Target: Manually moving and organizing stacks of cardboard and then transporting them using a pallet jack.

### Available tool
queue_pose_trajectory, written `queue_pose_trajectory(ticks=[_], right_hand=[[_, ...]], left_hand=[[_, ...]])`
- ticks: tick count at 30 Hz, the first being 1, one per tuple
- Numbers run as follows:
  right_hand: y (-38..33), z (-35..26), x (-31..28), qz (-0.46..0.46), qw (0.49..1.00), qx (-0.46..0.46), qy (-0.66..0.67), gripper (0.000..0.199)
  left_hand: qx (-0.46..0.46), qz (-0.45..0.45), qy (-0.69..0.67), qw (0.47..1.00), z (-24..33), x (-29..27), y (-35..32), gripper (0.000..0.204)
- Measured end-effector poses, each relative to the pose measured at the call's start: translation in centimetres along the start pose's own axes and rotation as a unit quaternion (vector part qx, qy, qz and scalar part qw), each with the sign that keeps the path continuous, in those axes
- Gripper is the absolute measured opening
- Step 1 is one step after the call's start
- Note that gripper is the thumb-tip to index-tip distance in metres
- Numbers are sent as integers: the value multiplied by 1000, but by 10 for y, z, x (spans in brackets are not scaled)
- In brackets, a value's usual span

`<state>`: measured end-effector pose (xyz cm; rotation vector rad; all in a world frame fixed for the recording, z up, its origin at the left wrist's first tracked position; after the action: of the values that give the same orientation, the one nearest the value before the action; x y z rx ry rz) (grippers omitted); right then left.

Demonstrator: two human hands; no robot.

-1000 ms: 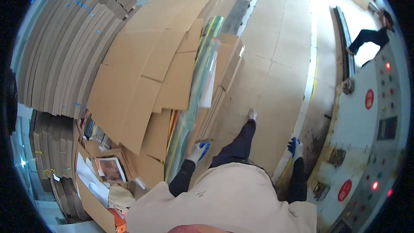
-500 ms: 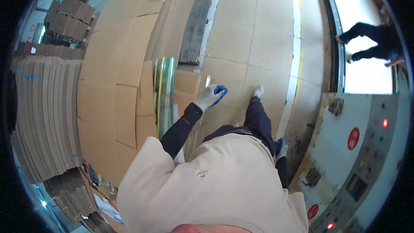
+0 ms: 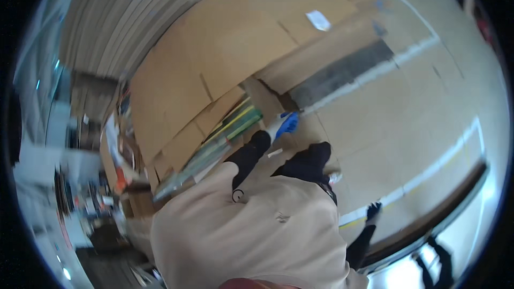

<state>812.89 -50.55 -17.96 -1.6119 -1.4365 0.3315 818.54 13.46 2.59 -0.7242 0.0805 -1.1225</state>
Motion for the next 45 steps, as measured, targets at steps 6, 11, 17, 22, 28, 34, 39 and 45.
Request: queue_pose_trajectory(ticks=[6,11,17,22,28,34,39,45], right_hand=[[147,-258,78,93,988,-30,-120,72],[275,-354,228,-35,987,19,-157,66],[372,-431,531,-163,938,-12,-306,55],[459,-477,735,-248,839,-130,-466,51],[504,-408,824,-348,830,-63,-430,52],[445,-424,865,-387,782,-39,-487,51],[379,-478,907,-394,728,-36,-559,51],[243,-521,966,-314,657,-86,-680,53]], left_hand=[[34,197,-227,953,47,11,78,32],[73,286,-428,854,54,3,166,36],[200,244,-503,805,89,-15,228,48],[240,312,-485,781,101,-44,233,33],[195,582,-469,635,125,-107,124,42],[144,745,-345,553,130,-194,36,32],[96,823,-236,508,81,-285,-43,52],[229,584,-538,562,86,-347,-55,54]])
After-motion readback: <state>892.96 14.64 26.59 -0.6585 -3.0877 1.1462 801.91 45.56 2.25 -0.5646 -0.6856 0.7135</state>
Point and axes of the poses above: each hand's wrist, its own y-axis towards the middle knuckle, its own x-axis out of the palm, z = x × y, the point moved 3 cm from there along y, towards the middle knuckle, and after that the axes turned 1 degree about x, right-handed, at the moved point
